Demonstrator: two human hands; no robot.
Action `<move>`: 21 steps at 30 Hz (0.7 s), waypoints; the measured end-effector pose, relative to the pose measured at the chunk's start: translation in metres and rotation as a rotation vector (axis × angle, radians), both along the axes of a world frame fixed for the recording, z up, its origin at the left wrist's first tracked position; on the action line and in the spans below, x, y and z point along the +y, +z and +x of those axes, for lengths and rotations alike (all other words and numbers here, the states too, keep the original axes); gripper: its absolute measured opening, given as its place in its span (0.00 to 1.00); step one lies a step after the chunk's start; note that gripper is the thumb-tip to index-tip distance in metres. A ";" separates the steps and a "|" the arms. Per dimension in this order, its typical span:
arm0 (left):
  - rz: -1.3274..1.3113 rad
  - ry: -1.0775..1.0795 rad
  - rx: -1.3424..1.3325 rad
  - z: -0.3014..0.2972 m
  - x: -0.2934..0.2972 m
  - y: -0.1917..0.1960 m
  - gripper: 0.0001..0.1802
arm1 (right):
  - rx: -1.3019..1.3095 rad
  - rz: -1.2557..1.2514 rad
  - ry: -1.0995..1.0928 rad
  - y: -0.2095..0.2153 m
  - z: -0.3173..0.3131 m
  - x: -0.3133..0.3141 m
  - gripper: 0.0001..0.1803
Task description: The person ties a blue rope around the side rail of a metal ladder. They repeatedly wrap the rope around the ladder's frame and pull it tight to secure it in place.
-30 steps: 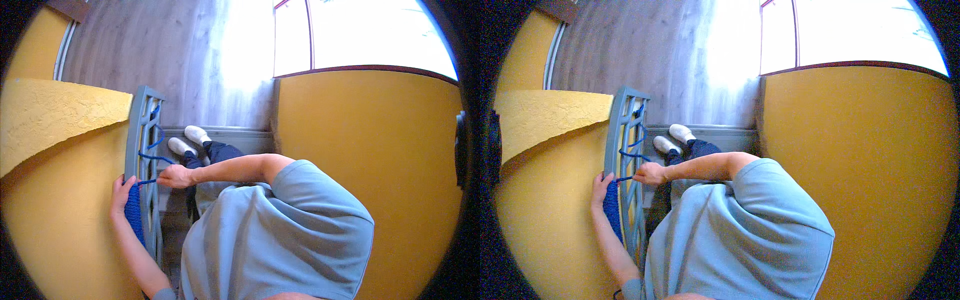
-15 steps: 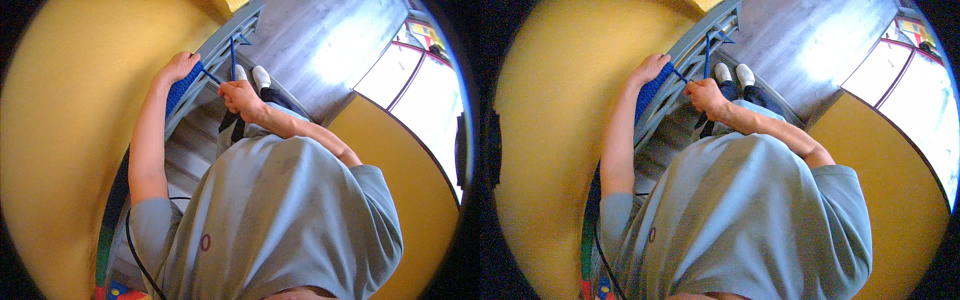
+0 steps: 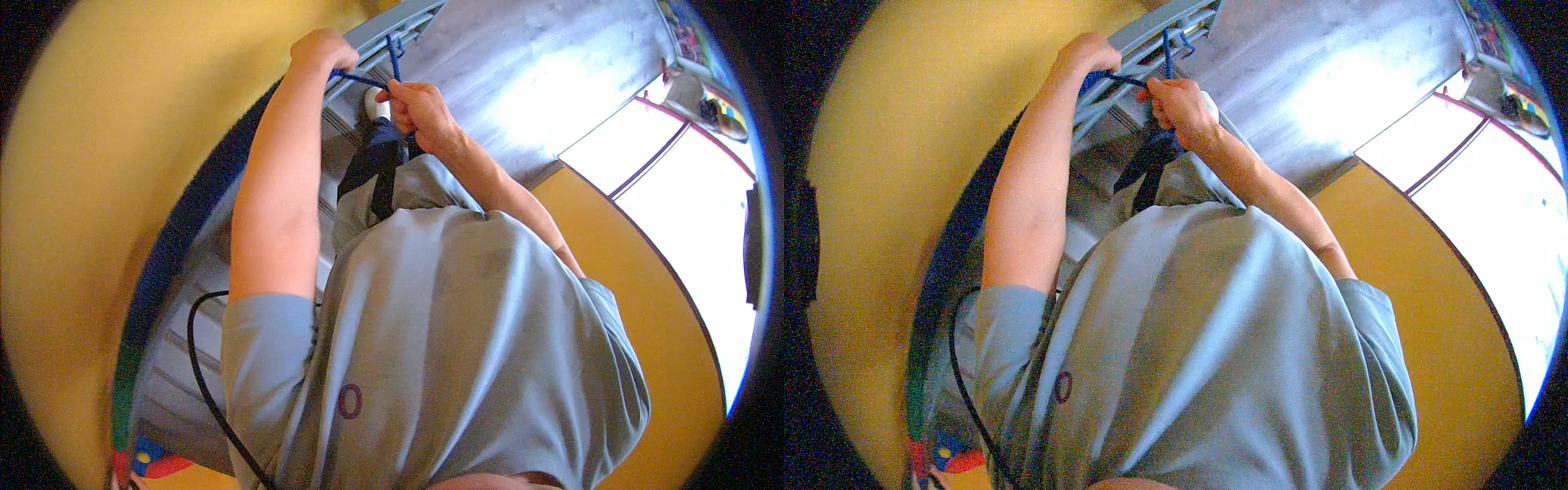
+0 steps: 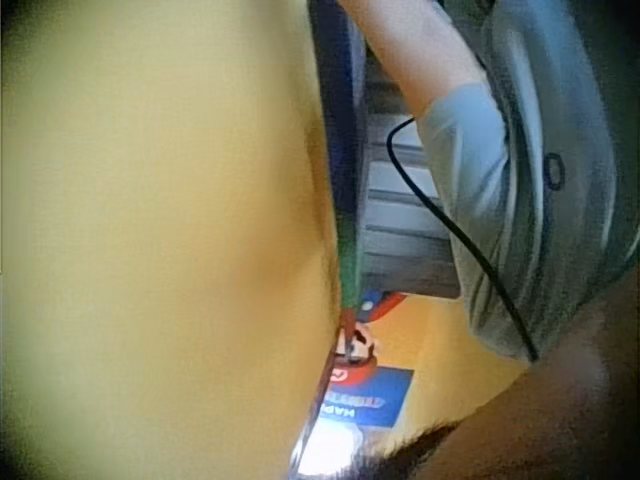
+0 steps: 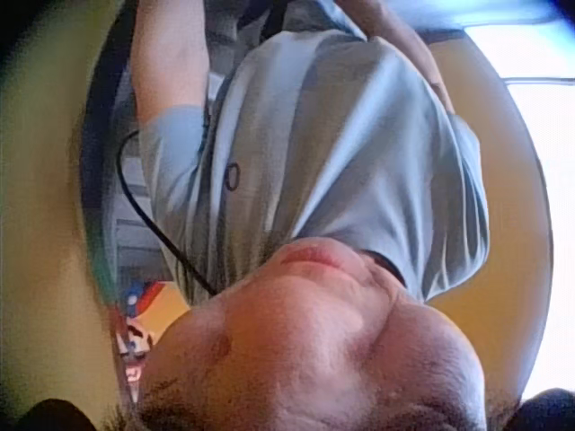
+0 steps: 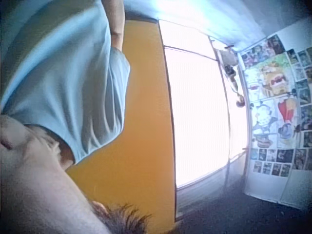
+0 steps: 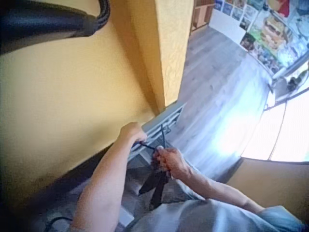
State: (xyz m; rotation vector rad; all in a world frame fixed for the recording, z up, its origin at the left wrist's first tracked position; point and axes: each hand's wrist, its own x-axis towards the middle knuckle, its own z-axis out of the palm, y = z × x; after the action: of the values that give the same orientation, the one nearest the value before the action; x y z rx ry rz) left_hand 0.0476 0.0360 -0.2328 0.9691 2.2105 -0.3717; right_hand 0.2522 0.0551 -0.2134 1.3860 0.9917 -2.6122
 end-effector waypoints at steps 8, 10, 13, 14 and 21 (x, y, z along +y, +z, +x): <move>0.183 -0.132 -0.040 0.003 -0.017 0.006 0.41 | 0.046 0.123 0.159 0.022 0.016 -0.011 0.13; 0.223 -0.074 -0.090 0.008 -0.021 0.007 0.42 | 0.004 0.291 0.273 0.031 0.026 0.011 0.13; 0.381 -0.165 -0.161 0.008 -0.034 0.012 0.43 | -0.073 0.480 0.313 0.043 0.041 0.058 0.15; 0.429 -0.230 -0.171 0.009 -0.039 0.012 0.43 | -0.013 0.439 0.351 0.044 0.046 0.078 0.16; 0.444 -0.279 0.057 0.019 -0.059 0.002 0.26 | 0.446 0.412 0.244 0.087 0.025 0.169 0.20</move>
State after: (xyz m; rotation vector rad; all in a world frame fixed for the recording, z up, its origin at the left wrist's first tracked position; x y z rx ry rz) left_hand 0.0669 -0.0225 -0.2310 1.5283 2.2597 -0.0259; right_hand 0.2773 0.2246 -0.1265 0.6530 1.7067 -2.6744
